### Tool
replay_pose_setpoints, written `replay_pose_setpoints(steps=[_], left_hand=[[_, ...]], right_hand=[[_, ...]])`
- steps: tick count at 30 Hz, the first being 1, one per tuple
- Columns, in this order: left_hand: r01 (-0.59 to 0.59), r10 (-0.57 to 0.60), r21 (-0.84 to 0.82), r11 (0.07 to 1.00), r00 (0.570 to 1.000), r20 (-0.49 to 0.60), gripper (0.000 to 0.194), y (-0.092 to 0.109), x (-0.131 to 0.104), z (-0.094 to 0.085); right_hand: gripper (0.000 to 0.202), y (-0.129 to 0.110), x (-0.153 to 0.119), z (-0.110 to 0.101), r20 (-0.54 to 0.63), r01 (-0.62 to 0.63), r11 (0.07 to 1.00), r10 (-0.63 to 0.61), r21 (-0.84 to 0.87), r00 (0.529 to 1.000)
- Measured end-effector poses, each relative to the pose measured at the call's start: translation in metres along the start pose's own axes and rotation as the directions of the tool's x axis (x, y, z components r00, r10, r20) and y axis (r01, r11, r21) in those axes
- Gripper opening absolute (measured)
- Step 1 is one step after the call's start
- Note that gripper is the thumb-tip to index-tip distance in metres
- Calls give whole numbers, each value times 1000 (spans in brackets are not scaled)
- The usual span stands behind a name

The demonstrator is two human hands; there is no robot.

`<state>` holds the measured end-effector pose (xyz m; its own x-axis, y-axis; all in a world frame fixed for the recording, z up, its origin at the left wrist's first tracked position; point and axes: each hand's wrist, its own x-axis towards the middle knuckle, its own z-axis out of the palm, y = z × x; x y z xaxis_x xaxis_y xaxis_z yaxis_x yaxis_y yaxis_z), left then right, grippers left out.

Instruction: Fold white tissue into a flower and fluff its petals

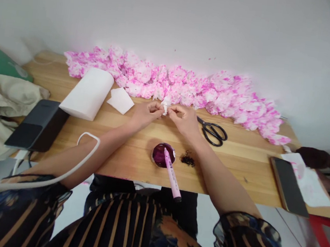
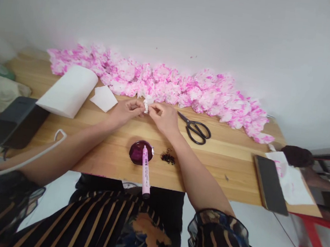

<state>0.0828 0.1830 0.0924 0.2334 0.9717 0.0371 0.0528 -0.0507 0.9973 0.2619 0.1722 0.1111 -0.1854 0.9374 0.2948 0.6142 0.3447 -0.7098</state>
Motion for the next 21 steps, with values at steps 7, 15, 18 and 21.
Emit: replay_pose_setpoints(steps=[7,15,18,21], left_hand=[[28,-28,-48,998,1000,-5,17,-2,1,-2],[-7,6,-69,998,1000,-17,20,2,1,2],[-11,9,-78,997,1000,-22,14,0,2,4],[-25,24,-61,998,1000,-15,10,-1,3,4]], right_hand=[[23,7,1,0,22,-65,987,63,145,998],[22,-3,-1,-2,22,11,998,-13,66,1000],[21,-4,-2,-1,23,47,999,-48,28,999],[20,-4,-2,0,26,63,998,-63,-8,998]])
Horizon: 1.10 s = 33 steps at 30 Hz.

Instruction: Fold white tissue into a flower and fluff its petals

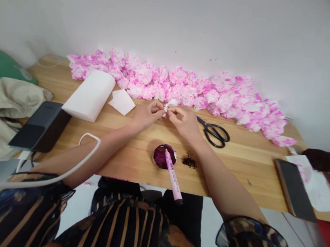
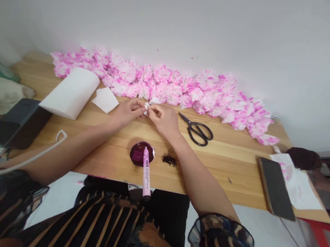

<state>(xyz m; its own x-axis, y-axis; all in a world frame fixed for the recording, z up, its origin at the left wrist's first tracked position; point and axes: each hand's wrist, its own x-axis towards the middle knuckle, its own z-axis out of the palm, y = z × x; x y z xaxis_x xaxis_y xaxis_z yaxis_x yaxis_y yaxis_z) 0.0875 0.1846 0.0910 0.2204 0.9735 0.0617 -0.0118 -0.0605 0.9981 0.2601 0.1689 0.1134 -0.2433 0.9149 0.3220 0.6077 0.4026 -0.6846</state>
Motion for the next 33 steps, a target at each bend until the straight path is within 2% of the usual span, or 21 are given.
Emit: replay_pose_setpoints(steps=[5,8,13,18,23,28,33], left_hand=[[-31,32,72,997,999,-14,7,-2,0,0],[-67,67,114,991,998,1,5,-2,-1,0],[-80,76,188,979,997,27,6,-1,-3,0],[-64,55,149,987,997,58,12,7,-5,0],[-18,17,86,996,1000,18,15,13,-6,1],[14,-14,57,998,1000,3,9,10,-5,0],[11,-10,20,1000,1000,-10,13,7,-3,-1]], right_hand=[[23,1,0,0,-55,-18,1000,17,-13,998],[18,0,-1,1,-93,-1,1000,-1,-29,996],[10,1,-1,4,-82,30,994,-39,-109,996],[14,4,0,4,-73,64,987,-75,-145,994],[16,5,0,3,-40,94,975,-104,-200,994],[17,4,0,5,-4,125,963,-129,-238,992],[19,3,0,3,2,116,971,-118,-211,993]])
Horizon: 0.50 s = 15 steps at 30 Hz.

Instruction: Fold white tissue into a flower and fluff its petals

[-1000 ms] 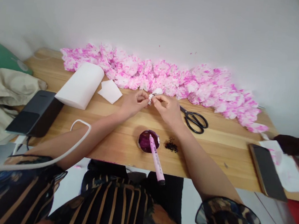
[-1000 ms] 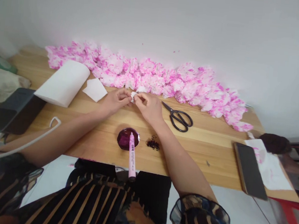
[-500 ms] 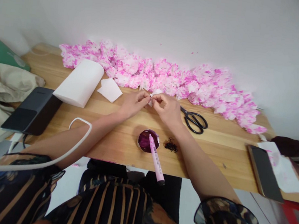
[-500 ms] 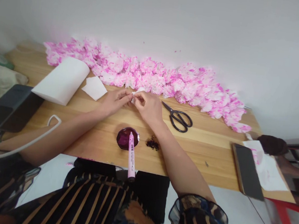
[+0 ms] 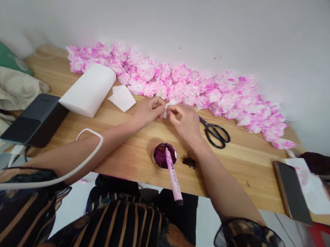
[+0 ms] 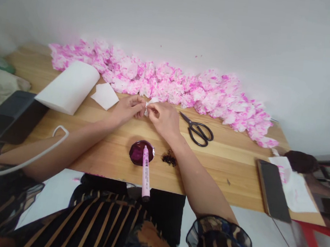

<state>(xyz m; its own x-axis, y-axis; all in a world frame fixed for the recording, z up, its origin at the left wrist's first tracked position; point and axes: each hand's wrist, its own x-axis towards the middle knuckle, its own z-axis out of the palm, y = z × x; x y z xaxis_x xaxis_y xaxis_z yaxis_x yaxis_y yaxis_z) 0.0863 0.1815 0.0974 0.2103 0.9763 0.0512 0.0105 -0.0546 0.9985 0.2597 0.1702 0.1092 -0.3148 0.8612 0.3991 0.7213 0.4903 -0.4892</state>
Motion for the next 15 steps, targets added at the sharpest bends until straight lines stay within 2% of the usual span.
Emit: replay_pose_setpoints(steps=[5,11,13,15], left_hand=[[32,-32,-24,999,999,13,14,5,-1,2],[25,-25,32,999,1000,4,11,0,2,0],[36,-36,38,999,999,10,11,-2,3,-1],[35,-36,37,999,999,20,11,-3,3,-2]], right_hand=[[21,-1,-1,-3,-53,-82,992,88,100,995],[21,3,1,-1,-7,-155,977,158,146,987],[20,8,3,-7,-10,-186,973,189,136,982],[19,13,5,-17,43,-219,971,216,92,975]])
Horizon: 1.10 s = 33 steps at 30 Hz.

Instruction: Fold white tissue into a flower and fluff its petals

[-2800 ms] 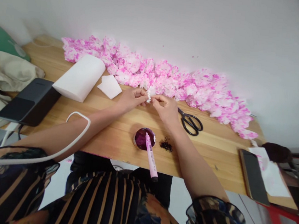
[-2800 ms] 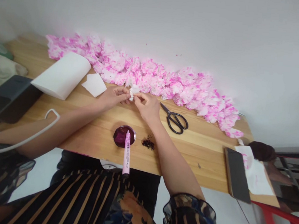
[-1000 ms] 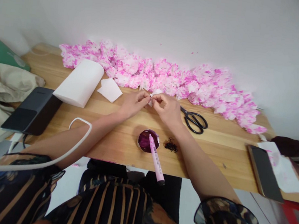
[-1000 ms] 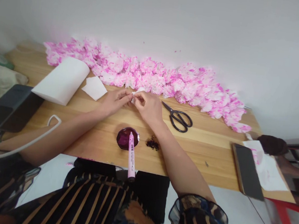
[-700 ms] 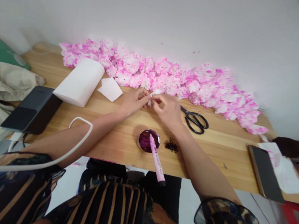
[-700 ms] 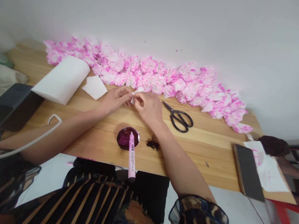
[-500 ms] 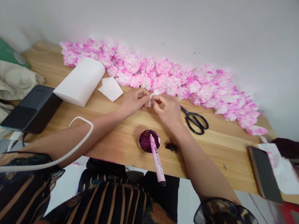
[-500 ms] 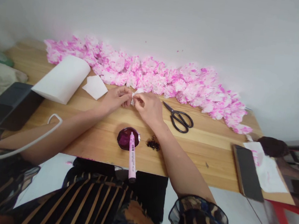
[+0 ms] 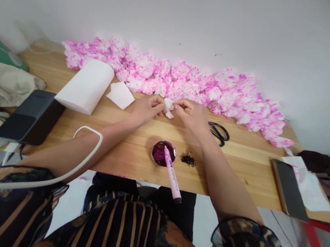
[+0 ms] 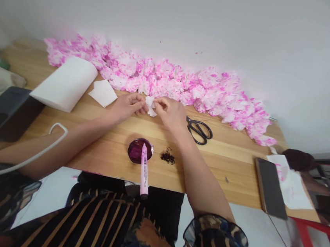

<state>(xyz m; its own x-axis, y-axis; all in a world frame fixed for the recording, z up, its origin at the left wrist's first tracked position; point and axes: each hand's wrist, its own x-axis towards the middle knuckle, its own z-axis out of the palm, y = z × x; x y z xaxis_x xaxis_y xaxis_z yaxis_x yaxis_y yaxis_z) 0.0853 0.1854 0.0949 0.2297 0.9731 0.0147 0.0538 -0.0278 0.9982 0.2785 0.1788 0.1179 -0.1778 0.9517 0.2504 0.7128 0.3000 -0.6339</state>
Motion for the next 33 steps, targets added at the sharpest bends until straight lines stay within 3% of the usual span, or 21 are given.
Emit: replay_pose_setpoints(steps=[4,7,11,15,18,25,33], left_hand=[[-7,7,2,1000,1000,19,10,-1,0,-1],[-21,20,12,1000,999,26,9,-4,0,-1],[-76,76,35,997,997,-21,12,-4,0,-2],[-155,166,91,984,977,-134,20,8,-6,-3],[-196,219,160,967,966,-139,22,14,-12,-1],[-269,295,230,935,952,-85,19,0,-8,2],[-243,263,264,933,964,-42,15,-4,-6,3]], right_hand=[[19,1,1,-18,245,101,989,-73,-106,967],[18,-4,-2,-12,328,229,952,-154,-204,932],[13,-6,-5,9,220,161,950,-102,-268,970],[10,2,-1,17,61,5,1000,-5,0,998],[11,6,2,16,48,-63,977,54,203,997],[18,2,1,15,36,-63,956,54,286,998],[19,-4,-3,16,-2,-26,951,28,309,1000]])
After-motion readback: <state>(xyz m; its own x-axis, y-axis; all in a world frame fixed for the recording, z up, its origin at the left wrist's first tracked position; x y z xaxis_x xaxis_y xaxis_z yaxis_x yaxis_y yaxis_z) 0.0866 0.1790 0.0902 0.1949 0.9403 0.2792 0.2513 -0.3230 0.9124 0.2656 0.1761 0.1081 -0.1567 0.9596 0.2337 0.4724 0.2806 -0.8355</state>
